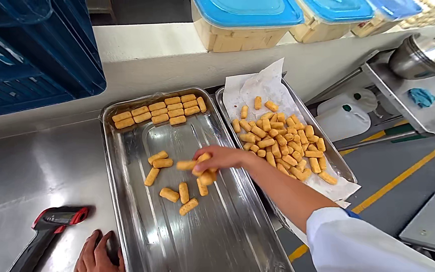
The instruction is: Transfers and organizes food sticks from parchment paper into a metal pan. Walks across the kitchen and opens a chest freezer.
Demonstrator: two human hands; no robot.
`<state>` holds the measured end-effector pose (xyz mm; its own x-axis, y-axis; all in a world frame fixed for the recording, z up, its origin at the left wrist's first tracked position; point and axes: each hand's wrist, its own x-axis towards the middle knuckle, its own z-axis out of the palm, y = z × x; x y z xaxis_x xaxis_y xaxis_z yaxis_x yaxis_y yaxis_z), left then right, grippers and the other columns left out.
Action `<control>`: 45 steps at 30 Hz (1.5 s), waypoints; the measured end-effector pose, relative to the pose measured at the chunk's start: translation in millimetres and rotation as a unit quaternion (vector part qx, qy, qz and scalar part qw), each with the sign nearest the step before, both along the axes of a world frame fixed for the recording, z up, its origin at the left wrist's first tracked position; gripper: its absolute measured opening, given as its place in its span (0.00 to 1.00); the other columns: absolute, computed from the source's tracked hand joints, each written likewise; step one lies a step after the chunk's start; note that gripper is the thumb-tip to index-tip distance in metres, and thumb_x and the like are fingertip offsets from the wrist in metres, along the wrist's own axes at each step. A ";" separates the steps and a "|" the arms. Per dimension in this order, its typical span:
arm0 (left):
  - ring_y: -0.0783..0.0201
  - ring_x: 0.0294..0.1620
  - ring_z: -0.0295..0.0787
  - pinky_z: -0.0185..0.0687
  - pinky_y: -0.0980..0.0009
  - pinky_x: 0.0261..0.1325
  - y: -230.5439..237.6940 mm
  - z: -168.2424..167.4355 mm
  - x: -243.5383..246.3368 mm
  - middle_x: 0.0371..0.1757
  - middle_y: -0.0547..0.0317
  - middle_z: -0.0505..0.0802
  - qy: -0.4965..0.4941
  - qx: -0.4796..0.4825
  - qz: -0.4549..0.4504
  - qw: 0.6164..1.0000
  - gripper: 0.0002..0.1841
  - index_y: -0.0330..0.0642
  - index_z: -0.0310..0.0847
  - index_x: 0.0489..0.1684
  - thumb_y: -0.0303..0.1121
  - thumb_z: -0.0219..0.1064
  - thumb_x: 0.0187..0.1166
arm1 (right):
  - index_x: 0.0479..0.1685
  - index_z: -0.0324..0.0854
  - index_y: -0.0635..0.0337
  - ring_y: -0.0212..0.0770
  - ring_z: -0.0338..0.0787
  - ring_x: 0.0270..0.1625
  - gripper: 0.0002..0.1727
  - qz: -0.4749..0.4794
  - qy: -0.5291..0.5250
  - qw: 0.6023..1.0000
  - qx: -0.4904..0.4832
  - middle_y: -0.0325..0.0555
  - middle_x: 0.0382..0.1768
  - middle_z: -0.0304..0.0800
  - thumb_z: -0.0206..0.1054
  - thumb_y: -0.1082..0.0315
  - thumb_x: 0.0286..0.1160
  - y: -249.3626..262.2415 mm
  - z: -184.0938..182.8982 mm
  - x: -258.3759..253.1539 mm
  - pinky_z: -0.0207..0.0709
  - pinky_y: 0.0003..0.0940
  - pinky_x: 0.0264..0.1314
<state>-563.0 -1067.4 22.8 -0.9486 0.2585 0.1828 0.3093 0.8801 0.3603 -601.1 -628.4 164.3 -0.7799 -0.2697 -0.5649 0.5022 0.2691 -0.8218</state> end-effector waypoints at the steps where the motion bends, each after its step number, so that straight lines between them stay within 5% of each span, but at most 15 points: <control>1: 0.31 0.83 0.70 0.54 0.41 0.86 0.1 -0.5 -0.3 0.77 0.30 0.81 0.001 0.001 0.000 1.000 0.30 0.34 0.83 0.66 0.50 0.50 0.79 | 0.72 0.77 0.63 0.52 0.91 0.51 0.23 0.034 0.002 0.999 -0.019 0.60 0.55 0.88 0.68 0.60 0.84 -11.3 0.1 0.0 0.87 0.53 0.50; 4: 0.33 0.83 0.70 0.54 0.41 0.86 0.4 -1.1 -0.3 0.77 0.30 0.80 0.001 -0.001 0.004 1.000 0.31 0.36 0.82 0.67 0.51 0.49 0.79 | 0.77 0.73 0.65 0.49 0.91 0.57 0.23 0.035 0.084 0.995 0.045 0.59 0.60 0.88 0.62 0.65 0.88 6.9 8.2 -2.5 0.87 0.50 0.56; 7: 0.33 0.84 0.69 0.53 0.40 0.85 0.1 0.6 1.5 0.78 0.31 0.80 -0.003 -0.001 0.007 1.000 0.32 0.37 0.82 0.67 0.52 0.48 0.79 | 0.68 0.81 0.63 0.50 0.91 0.61 0.20 -0.082 0.183 0.927 0.318 0.57 0.60 0.90 0.66 0.61 0.84 90.1 2.0 -17.6 0.83 0.51 0.67; 11: 0.33 0.83 0.70 0.54 0.39 0.83 0.2 0.4 1.3 0.78 0.31 0.80 -0.002 -0.005 0.009 1.000 0.31 0.38 0.82 0.67 0.52 0.48 0.77 | 0.87 0.67 0.53 0.73 0.75 0.78 0.48 -0.154 0.058 0.855 0.492 0.73 0.80 0.69 0.71 0.33 0.71 179.0 -32.1 -36.7 0.69 0.75 0.73; 14: 0.34 0.84 0.69 0.54 0.40 0.84 0.1 -1.2 1.0 0.78 0.33 0.80 0.000 -0.006 0.009 1.000 0.31 0.39 0.82 0.67 0.53 0.47 0.79 | 0.92 0.62 0.44 0.79 0.67 0.81 0.51 -0.073 -0.024 0.837 0.542 0.74 0.84 0.62 0.72 0.32 0.67 173.2 -53.5 -41.0 0.70 0.80 0.67; 17: 0.34 0.84 0.69 0.54 0.40 0.83 0.2 -0.1 1.7 0.78 0.34 0.80 -0.004 -0.006 0.012 1.000 0.31 0.39 0.82 0.67 0.52 0.47 0.78 | 0.80 0.74 0.42 0.74 0.81 0.68 0.40 -0.023 -0.022 0.817 0.575 0.69 0.77 0.72 0.78 0.43 0.64 157.2 -51.7 -34.8 0.78 0.75 0.54; 21: 0.36 0.85 0.69 0.54 0.40 0.83 0.4 0.4 2.9 0.79 0.34 0.80 -0.006 -0.010 0.015 1.000 0.31 0.40 0.82 0.68 0.53 0.46 0.79 | 0.77 0.75 0.42 0.72 0.81 0.68 0.38 -0.008 -0.037 0.818 0.575 0.66 0.75 0.73 0.78 0.42 0.64 158.5 -48.7 -19.5 0.78 0.73 0.54; 25: 0.35 0.84 0.69 0.54 0.39 0.83 1.1 1.0 2.4 0.79 0.34 0.80 -0.009 -0.007 0.013 1.000 0.31 0.40 0.82 0.67 0.52 0.47 0.78 | 0.68 0.81 0.53 0.67 0.85 0.63 0.33 -0.048 0.005 0.831 0.554 0.64 0.69 0.79 0.79 0.46 0.65 163.6 -55.1 -14.2 0.79 0.69 0.56; 30: 0.33 0.84 0.69 0.54 0.37 0.84 -0.1 0.6 2.8 0.79 0.32 0.79 -0.010 -0.006 0.011 1.000 0.31 0.38 0.82 0.68 0.51 0.48 0.79 | 0.67 0.83 0.62 0.66 0.84 0.66 0.31 -0.161 0.032 0.866 0.472 0.67 0.61 0.85 0.78 0.50 0.70 171.8 -36.4 -6.6 0.74 0.72 0.65; 35: 0.32 0.84 0.69 0.53 0.40 0.85 -1.7 -3.1 1.3 0.78 0.31 0.79 -0.003 -0.002 0.006 1.000 0.31 0.37 0.82 0.67 0.52 0.48 0.79 | 0.65 0.81 0.62 0.54 0.89 0.51 0.24 -0.280 0.084 0.898 0.328 0.60 0.54 0.88 0.71 0.57 0.75 163.6 -16.6 0.6 0.82 0.58 0.52; 39: 0.33 0.82 0.71 0.55 0.43 0.86 -2.5 -5.4 -0.4 0.76 0.31 0.81 0.017 -0.005 -0.003 1.000 0.29 0.36 0.83 0.66 0.49 0.50 0.79 | 0.71 0.78 0.64 0.49 0.92 0.49 0.25 -0.182 0.124 0.959 0.178 0.58 0.57 0.89 0.71 0.65 0.75 79.9 13.9 9.1 0.87 0.49 0.53; 41: 0.34 0.83 0.72 0.56 0.44 0.86 0.3 -1.2 -0.2 0.76 0.32 0.81 0.013 -0.011 -0.001 1.000 0.27 0.36 0.83 0.65 0.46 0.52 0.79 | 0.79 0.75 0.60 0.46 0.92 0.57 0.31 -0.064 0.146 0.979 0.124 0.54 0.71 0.85 0.75 0.63 0.76 40.8 21.5 17.9 0.87 0.45 0.61; 43: 0.35 0.83 0.71 0.56 0.43 0.86 2.0 1.8 0.2 0.77 0.32 0.81 0.006 -0.014 0.001 1.000 0.27 0.36 0.83 0.66 0.45 0.52 0.80 | 0.85 0.72 0.53 0.44 0.90 0.65 0.35 -0.017 0.158 0.977 0.144 0.48 0.81 0.77 0.75 0.57 0.77 36.0 23.1 26.6 0.86 0.45 0.64; 45: 0.34 0.83 0.71 0.55 0.43 0.86 1.2 1.7 0.1 0.77 0.32 0.81 0.004 -0.011 0.000 1.000 0.27 0.36 0.83 0.66 0.45 0.52 0.80 | 0.84 0.74 0.49 0.49 0.86 0.72 0.36 -0.042 0.169 0.945 0.278 0.50 0.80 0.76 0.76 0.50 0.76 65.7 24.0 37.0 0.85 0.53 0.68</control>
